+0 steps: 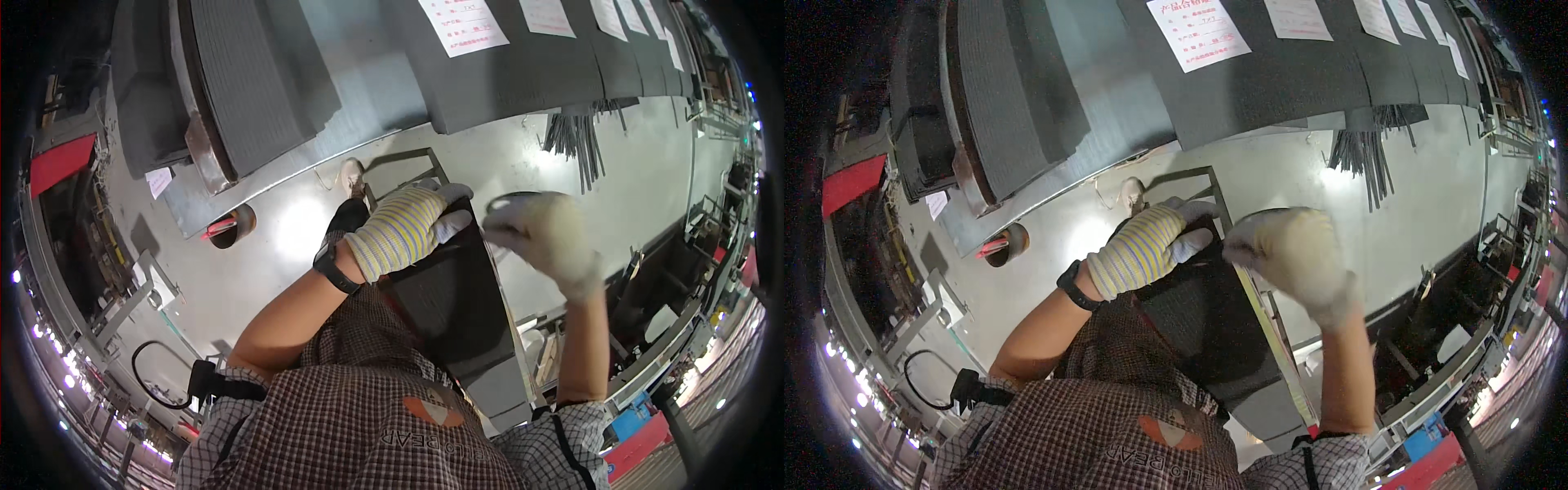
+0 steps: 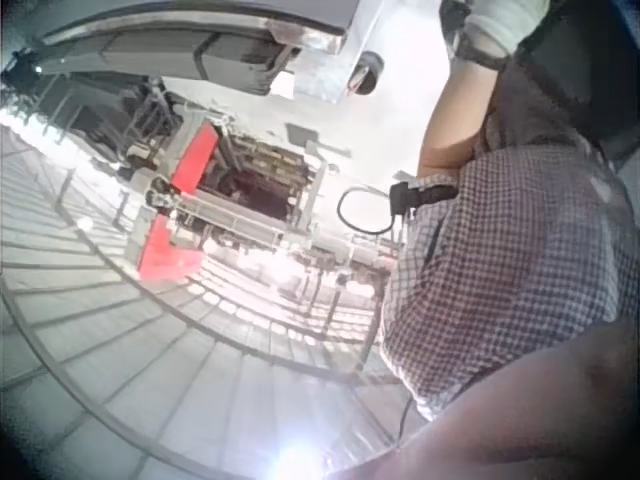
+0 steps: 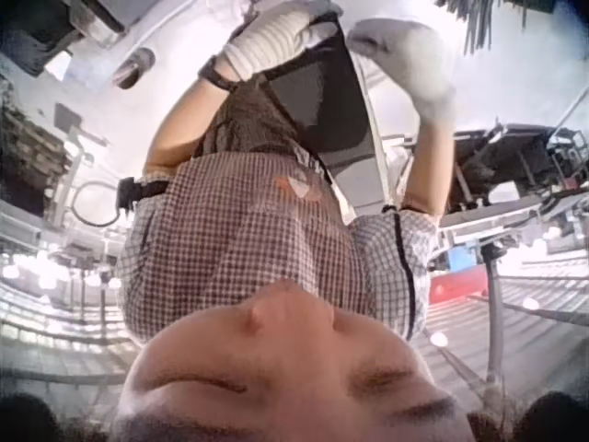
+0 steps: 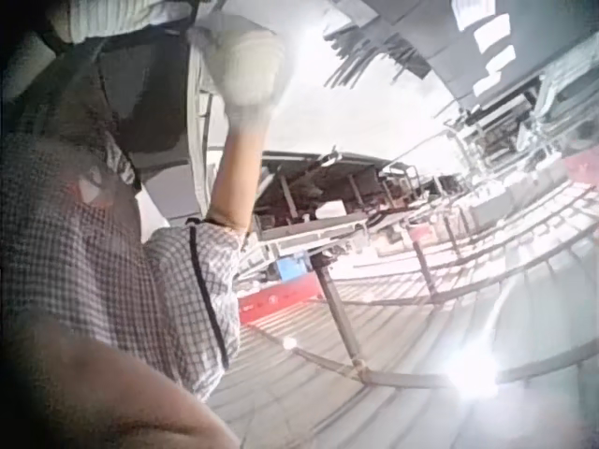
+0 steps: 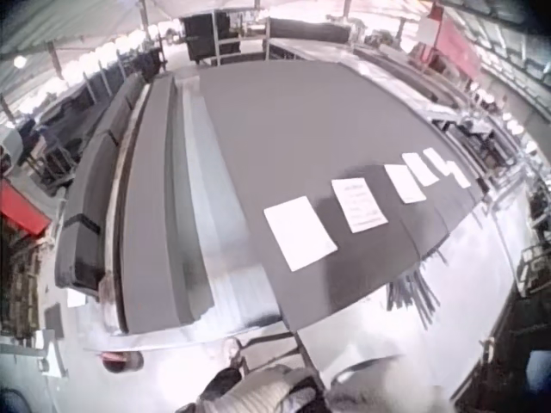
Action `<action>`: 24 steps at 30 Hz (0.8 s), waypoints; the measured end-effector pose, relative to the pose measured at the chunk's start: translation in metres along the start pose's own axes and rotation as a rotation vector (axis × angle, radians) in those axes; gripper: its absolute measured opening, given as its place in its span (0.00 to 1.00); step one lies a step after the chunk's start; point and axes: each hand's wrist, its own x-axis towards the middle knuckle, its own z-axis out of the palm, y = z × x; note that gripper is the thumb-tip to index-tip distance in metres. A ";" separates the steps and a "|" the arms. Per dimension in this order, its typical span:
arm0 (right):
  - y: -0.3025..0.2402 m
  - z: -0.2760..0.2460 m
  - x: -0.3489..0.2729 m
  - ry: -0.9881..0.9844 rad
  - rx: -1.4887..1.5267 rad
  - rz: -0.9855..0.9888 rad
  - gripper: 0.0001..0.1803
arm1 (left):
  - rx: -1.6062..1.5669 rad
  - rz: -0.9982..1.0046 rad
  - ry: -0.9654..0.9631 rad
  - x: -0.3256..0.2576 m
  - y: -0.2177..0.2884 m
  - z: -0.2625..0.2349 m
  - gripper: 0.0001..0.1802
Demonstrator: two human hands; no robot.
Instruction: The person places a foam sheet onto a machine, operates the control panel, and removes the sheet. After moving metal bars, the person applies labels to the foam sheets and secures them with tape.
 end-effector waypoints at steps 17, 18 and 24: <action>0.168 0.115 -0.074 0.191 0.246 0.627 0.34 | -0.004 -0.605 1.091 0.014 -0.096 -0.299 0.53; 0.174 0.123 -0.084 0.247 0.192 0.624 0.35 | -0.127 -0.730 0.949 0.005 -0.138 -0.318 0.55; 0.223 0.173 -0.167 0.215 0.284 0.822 0.37 | -0.227 -0.518 0.903 0.042 -0.112 -0.269 0.52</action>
